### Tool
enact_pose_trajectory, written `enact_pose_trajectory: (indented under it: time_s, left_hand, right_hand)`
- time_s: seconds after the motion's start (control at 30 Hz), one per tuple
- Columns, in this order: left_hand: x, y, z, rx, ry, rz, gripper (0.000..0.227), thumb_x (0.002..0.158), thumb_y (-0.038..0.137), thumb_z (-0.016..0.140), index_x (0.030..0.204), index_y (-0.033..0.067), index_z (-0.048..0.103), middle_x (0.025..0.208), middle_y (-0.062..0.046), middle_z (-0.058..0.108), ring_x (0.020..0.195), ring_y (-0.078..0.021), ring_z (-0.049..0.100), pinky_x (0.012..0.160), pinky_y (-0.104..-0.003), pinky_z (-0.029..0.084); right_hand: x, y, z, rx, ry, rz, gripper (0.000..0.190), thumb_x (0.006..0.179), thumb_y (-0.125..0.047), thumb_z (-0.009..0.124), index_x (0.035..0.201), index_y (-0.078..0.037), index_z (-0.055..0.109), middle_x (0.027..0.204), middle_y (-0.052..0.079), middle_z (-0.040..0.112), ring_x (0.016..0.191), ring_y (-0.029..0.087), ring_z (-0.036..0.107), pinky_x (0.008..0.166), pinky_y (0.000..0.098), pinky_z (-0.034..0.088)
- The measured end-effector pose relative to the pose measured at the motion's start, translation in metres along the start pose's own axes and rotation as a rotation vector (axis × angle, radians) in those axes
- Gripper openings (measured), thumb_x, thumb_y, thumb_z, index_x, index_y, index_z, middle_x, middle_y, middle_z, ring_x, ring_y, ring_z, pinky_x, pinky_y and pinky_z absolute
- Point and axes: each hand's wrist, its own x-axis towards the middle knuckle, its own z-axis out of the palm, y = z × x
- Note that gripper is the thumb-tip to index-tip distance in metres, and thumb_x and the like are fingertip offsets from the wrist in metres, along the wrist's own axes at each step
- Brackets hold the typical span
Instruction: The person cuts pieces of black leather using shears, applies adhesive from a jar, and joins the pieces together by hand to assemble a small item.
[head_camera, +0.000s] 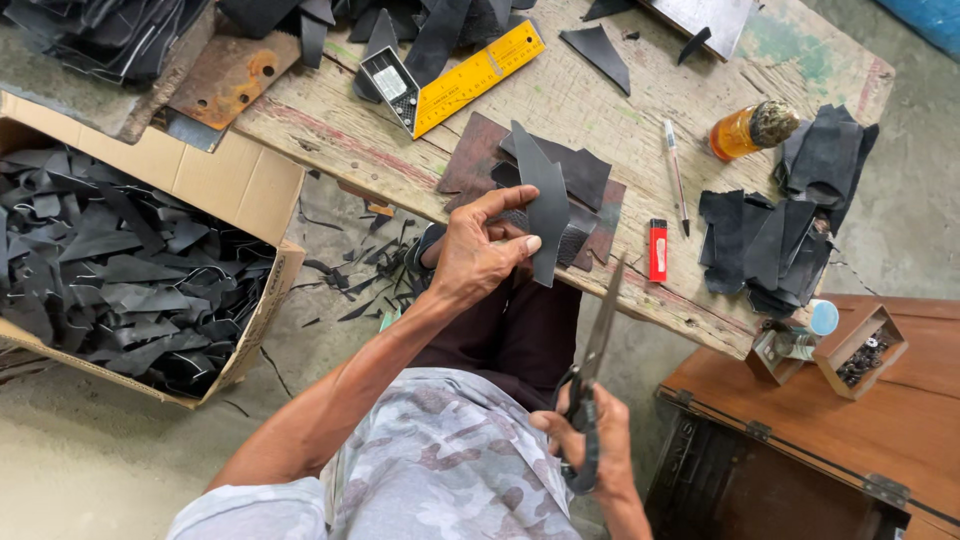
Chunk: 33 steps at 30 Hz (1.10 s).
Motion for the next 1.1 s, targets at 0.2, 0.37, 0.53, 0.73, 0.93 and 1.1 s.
enact_pose_trajectory:
  time_s: [0.2, 0.37, 0.53, 0.73, 0.93, 1.1]
  left_hand:
    - [0.001, 0.003, -0.005, 0.09, -0.017, 0.041, 0.057, 0.084, -0.009, 0.073, 0.138, -0.0028, 0.059, 0.11, -0.008, 0.067, 0.08, -0.0083, 0.07, 0.068, -0.024, 0.061]
    - [0.002, 0.009, -0.004, 0.161, -0.031, 0.067, 0.059, 0.082, -0.011, 0.074, 0.139, -0.0029, 0.058, 0.124, -0.009, 0.061, 0.083, -0.0104, 0.072, 0.069, -0.024, 0.064]
    - [0.0, 0.015, 0.001, 0.163, -0.073, 0.079, 0.061, 0.082, -0.011, 0.075, 0.14, -0.0031, 0.056, 0.132, -0.01, 0.057, 0.085, -0.0121, 0.074, 0.071, -0.022, 0.066]
    - [-0.004, 0.022, 0.007, 0.215, -0.096, 0.1, 0.063, 0.081, -0.01, 0.076, 0.14, -0.0027, 0.056, 0.137, -0.012, 0.055, 0.084, -0.0128, 0.074, 0.069, -0.023, 0.065]
    - [-0.003, 0.028, 0.007, 0.254, -0.099, 0.124, 0.062, 0.083, -0.009, 0.076, 0.141, -0.0024, 0.056, 0.139, -0.013, 0.055, 0.084, -0.0132, 0.074, 0.068, -0.023, 0.066]
    - [-0.001, 0.03, 0.008, 0.198, -0.079, 0.092, 0.061, 0.083, -0.01, 0.075, 0.14, -0.0021, 0.055, 0.141, -0.012, 0.053, 0.084, -0.0132, 0.075, 0.069, -0.022, 0.067]
  right_hand:
    - [-0.003, 0.008, 0.01, 0.019, -0.112, -0.005, 0.058, 0.079, -0.057, 0.077, 0.079, -0.003, 0.055, 0.057, 0.003, 0.056, 0.046, 0.013, 0.058, 0.043, 0.0291, 0.048]
    - [0.001, 0.0, 0.011, -0.171, -0.261, -0.145, 0.076, 0.078, -0.08, 0.059, 0.099, -0.007, 0.054, 0.071, 0.003, 0.055, 0.063, 0.014, 0.057, 0.059, 0.0326, 0.049]
    - [0.011, -0.011, 0.02, -0.33, -0.232, -0.177, 0.074, 0.081, -0.08, 0.057, 0.098, -0.008, 0.053, 0.073, 0.003, 0.052, 0.067, 0.017, 0.054, 0.061, 0.0356, 0.047]
    - [0.03, -0.022, 0.025, -0.379, -0.19, -0.19, 0.073, 0.079, -0.079, 0.058, 0.097, -0.008, 0.053, 0.069, 0.004, 0.052, 0.064, 0.02, 0.055, 0.06, 0.0377, 0.049]
    - [0.038, -0.029, 0.028, -0.435, -0.156, -0.191, 0.072, 0.078, -0.077, 0.061, 0.095, -0.008, 0.055, 0.069, 0.005, 0.056, 0.064, 0.02, 0.059, 0.059, 0.0388, 0.051]
    - [0.039, -0.03, 0.028, -0.438, -0.171, -0.199, 0.071, 0.077, -0.077, 0.062, 0.095, -0.008, 0.054, 0.069, 0.005, 0.058, 0.063, 0.02, 0.06, 0.058, 0.0383, 0.051]
